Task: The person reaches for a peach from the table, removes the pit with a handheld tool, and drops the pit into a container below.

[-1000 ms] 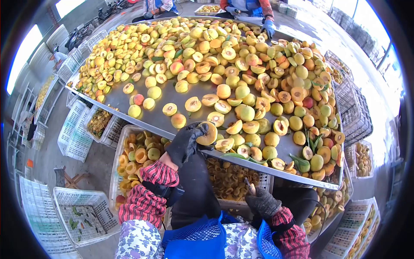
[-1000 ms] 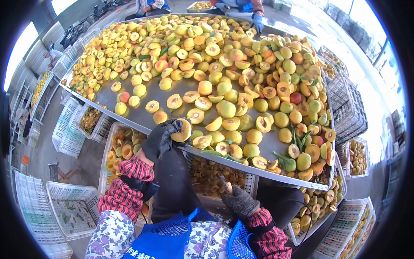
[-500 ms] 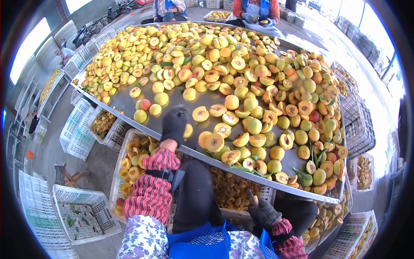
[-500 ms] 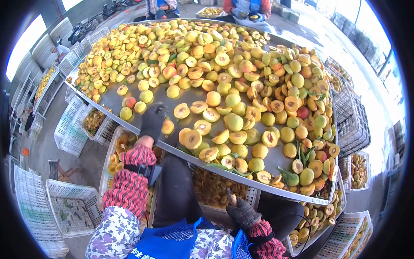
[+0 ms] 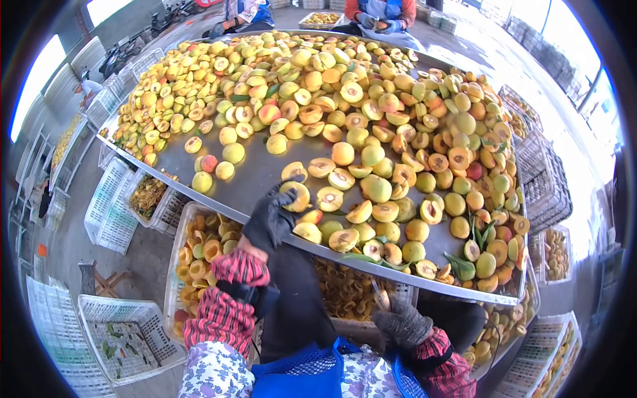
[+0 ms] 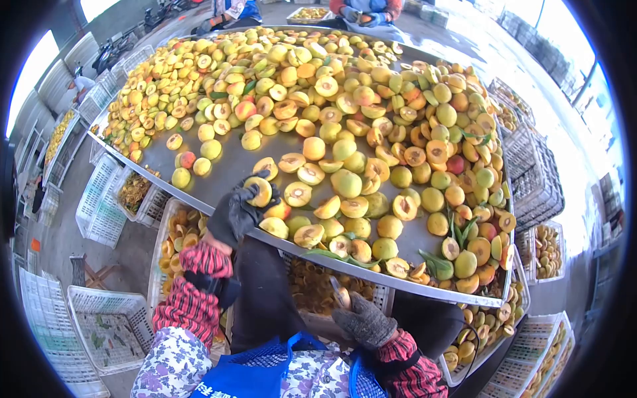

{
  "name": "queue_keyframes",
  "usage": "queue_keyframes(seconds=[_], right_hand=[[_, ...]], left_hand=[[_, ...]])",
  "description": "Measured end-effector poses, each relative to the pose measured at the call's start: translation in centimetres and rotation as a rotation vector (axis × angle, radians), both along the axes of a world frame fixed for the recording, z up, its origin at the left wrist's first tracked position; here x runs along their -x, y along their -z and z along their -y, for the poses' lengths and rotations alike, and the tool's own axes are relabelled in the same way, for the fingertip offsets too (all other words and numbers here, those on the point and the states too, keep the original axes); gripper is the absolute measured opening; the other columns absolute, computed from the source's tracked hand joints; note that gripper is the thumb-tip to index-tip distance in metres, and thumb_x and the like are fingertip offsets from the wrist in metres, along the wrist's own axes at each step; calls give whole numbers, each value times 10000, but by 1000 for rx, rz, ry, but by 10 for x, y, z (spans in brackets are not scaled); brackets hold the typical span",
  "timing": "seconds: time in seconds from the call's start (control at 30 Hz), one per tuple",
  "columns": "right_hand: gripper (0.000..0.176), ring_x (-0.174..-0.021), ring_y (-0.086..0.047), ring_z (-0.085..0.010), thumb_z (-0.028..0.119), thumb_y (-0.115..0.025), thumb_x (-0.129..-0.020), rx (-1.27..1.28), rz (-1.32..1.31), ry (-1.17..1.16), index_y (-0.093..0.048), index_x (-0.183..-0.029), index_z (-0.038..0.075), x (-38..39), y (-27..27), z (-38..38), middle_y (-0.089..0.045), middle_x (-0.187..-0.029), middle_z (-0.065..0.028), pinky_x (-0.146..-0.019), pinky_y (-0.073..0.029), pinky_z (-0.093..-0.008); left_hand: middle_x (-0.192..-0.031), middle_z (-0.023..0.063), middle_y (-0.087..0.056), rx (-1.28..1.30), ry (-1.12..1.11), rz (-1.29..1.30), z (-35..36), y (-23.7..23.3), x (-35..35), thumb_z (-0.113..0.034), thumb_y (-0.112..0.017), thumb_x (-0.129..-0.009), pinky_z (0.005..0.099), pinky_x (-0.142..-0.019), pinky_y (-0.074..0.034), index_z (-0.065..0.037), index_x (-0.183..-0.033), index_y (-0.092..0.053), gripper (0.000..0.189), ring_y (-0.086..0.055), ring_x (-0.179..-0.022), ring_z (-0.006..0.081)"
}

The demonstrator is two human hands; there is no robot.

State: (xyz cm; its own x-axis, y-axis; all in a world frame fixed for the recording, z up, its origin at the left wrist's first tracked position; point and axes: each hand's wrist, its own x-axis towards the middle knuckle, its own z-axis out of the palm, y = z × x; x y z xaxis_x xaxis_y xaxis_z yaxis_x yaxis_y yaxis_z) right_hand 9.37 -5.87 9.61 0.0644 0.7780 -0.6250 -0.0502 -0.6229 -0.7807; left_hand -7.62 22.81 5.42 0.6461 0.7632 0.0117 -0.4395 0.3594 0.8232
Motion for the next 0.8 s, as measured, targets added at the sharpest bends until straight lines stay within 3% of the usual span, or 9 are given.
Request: queue_keyframes(seconds=[0.07,0.13,0.23,0.3,0.43,0.53,0.63,0.77,0.8], right_hand=[[171,-572,-497,-111,177,-564,-849,-92,-43,-1,-510,-952,52,1,1,-2,-504,-678,-23,-510,-424,-284],[197,-555,-491,-97,178,-555,-860,-426,170,-104,-494,-1000,53,1,23,-7,-501,-675,-12,-488,-412,-260],[232,-551,-501,-92,177,-540,-872,-304,35,31,-472,-1058,55,10,-5,-18,-508,-680,-7,-475,-412,-247],[250,-547,-508,-93,177,-534,-875,-173,-81,151,-462,-1082,58,12,-14,-16,-515,-687,-10,-468,-415,-245],[290,-507,-499,-95,190,-553,-860,-177,-59,221,-459,-1104,64,4,6,-6,-526,-688,-22,-431,-409,-245],[326,-500,-505,-102,218,-560,-855,-292,141,182,-459,-1122,61,2,22,0,-538,-690,-38,-430,-414,-257],[326,-532,-522,-123,228,-557,-857,-280,179,185,-460,-1112,48,4,11,5,-542,-695,-52,-466,-432,-285],[269,-701,-583,-303,212,-558,-844,-245,351,43,-479,-1002,9,10,16,20,-574,-775,-164,-616,-457,-394],[251,-745,-578,-363,203,-558,-838,-271,393,46,-481,-974,7,12,9,20,-573,-820,-202,-633,-454,-417]], left_hand=[[-1151,204,-509,166,105,68,34,11,-11,-111,-443,-900,485,-911,-444,33,-1191,-410,327,-534,-1028,364],[-1115,229,-529,805,152,315,80,-33,-32,-181,-409,-922,522,-946,-401,46,-1107,-463,298,-518,-1049,377],[-1107,211,-540,785,259,336,120,-30,-45,-169,-424,-917,504,-933,-415,30,-1097,-484,275,-525,-1057,337],[-1103,132,-557,-285,199,-274,136,-27,-50,-150,-480,-883,335,-906,-435,10,-1180,-450,339,-544,-1028,230],[-1047,101,-601,-338,400,-352,150,-28,-54,-144,-567,-814,293,-890,-435,-27,-1120,-534,330,-571,-971,200],[-1113,139,-570,-1047,424,-628,143,-41,-51,-135,-592,-775,310,-906,-423,-48,-1122,-546,360,-544,-1023,257],[-1143,137,-555,-786,219,-470,157,-18,-52,-66,-586,-766,309,-904,-431,-20,-1148,-515,391,-548,-1036,244],[-1149,137,-543,-420,71,-177,175,-34,-52,8,-558,-778,324,-907,-437,35,-1168,-470,401,-538,-1053,222],[-1111,138,-556,-617,37,-318,174,-35,-53,-10,-516,-842,328,-892,-449,51,-1145,-475,312,-551,-1016,219]])
